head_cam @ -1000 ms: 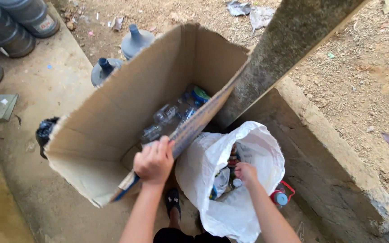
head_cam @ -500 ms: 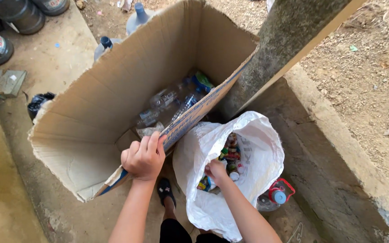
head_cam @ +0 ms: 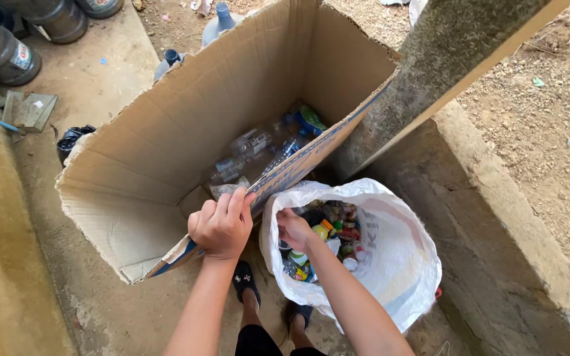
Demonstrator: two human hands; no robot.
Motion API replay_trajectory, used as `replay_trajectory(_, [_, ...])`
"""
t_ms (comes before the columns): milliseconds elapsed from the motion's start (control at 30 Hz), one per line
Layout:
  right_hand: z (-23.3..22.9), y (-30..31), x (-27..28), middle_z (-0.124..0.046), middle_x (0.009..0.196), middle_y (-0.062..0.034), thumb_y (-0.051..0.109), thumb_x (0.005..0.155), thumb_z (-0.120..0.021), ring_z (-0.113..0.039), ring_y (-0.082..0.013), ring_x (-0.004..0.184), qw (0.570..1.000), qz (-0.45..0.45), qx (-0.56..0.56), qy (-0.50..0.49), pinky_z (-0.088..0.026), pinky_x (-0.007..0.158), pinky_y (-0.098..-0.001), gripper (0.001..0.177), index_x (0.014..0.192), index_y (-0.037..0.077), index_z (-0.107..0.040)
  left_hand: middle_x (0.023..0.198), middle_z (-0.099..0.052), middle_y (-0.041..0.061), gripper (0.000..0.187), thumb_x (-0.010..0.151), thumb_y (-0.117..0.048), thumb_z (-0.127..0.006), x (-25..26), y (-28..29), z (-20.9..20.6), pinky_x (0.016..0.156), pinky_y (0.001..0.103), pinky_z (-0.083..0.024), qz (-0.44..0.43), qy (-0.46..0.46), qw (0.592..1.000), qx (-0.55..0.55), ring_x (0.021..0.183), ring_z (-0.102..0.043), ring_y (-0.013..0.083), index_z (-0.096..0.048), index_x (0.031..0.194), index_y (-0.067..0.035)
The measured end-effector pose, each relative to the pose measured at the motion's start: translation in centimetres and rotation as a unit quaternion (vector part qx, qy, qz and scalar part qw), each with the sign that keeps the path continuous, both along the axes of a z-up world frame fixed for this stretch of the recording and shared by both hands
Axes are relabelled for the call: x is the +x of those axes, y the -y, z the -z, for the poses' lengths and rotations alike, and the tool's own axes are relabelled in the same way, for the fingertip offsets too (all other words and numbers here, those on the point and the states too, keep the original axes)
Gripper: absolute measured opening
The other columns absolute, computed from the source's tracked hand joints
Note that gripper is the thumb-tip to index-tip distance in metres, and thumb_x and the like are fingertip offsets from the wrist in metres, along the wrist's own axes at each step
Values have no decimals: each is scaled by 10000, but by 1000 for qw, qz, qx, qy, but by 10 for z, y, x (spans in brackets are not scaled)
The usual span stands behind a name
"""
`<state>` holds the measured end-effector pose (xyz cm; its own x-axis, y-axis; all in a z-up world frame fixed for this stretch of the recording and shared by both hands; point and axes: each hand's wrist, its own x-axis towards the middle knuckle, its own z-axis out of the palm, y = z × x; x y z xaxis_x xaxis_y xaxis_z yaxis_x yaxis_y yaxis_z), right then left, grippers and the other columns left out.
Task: Sorting plastic bottles and waste from a cardboard box into a white plastic bag.
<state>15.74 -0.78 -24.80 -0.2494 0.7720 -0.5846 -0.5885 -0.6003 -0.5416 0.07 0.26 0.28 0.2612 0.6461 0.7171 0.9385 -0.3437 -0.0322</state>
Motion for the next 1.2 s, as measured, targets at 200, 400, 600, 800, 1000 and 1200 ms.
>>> replay_trajectory(200, [38, 22, 21, -735, 1113, -76, 189, 946, -548, -709, -231, 981, 964, 234, -23, -122, -601, 860, -423, 324, 1244, 100, -640, 754, -595, -97, 157, 962, -387, -729, 2, 3, 0, 612, 365, -333, -2, 4, 1000, 8, 663, -530, 163, -743, 1012, -239])
replay_trajectory(400, [157, 52, 82, -672, 964, -71, 106, 921, -665, -643, -205, 795, 938, 225, -223, 138, -517, 630, -332, 356, 1274, 135, -631, 735, -595, -102, 142, 959, -387, -732, 4, 3, -4, 599, 360, -321, -7, -5, 1000, 10, 642, -520, 160, -747, 992, -250])
replay_trajectory(600, [252, 57, 142, -717, 818, -51, 62, 913, -630, -650, -182, 706, 895, 154, -164, 386, -495, 574, -340, 311, 1196, 15, -751, 772, -643, -134, 140, 958, -404, -752, 3, 2, -2, 588, 345, -314, -13, -9, 1000, 24, 622, -514, 146, -747, 955, -264])
replay_trajectory(800, [245, 35, 145, -765, 1135, -103, 209, 888, -706, -734, -262, 1017, 858, 73, 20, 508, -573, 874, -418, 434, 1298, 79, -654, 734, -632, -142, 142, 915, -414, -809, -1, 2, 5, 572, 339, -284, -24, -21, 999, 17, 576, -493, 141, -779, 944, -278])
replay_trajectory(1000, [235, 9, 124, -699, 1229, -119, 280, 926, -661, -675, -278, 1108, 911, 127, 85, 384, -529, 952, -422, 480, 1350, 65, -591, 749, -660, -140, 156, 885, -425, -838, -3, 2, 11, 584, 340, -251, -26, -21, 999, 30, 570, -495, 139, -777, 929, -289])
replay_trajectory(1200, [226, 11, 114, -634, 1323, -134, 351, 964, -617, -615, -294, 1198, 940, 176, 143, 254, -485, 1030, -424, 537, 1401, 52, -528, 713, -645, -173, 141, 867, -413, -856, -2, 3, 12, 580, 334, -222, -30, -19, 999, 38, 546, -457, 115, -788, 884, -291])
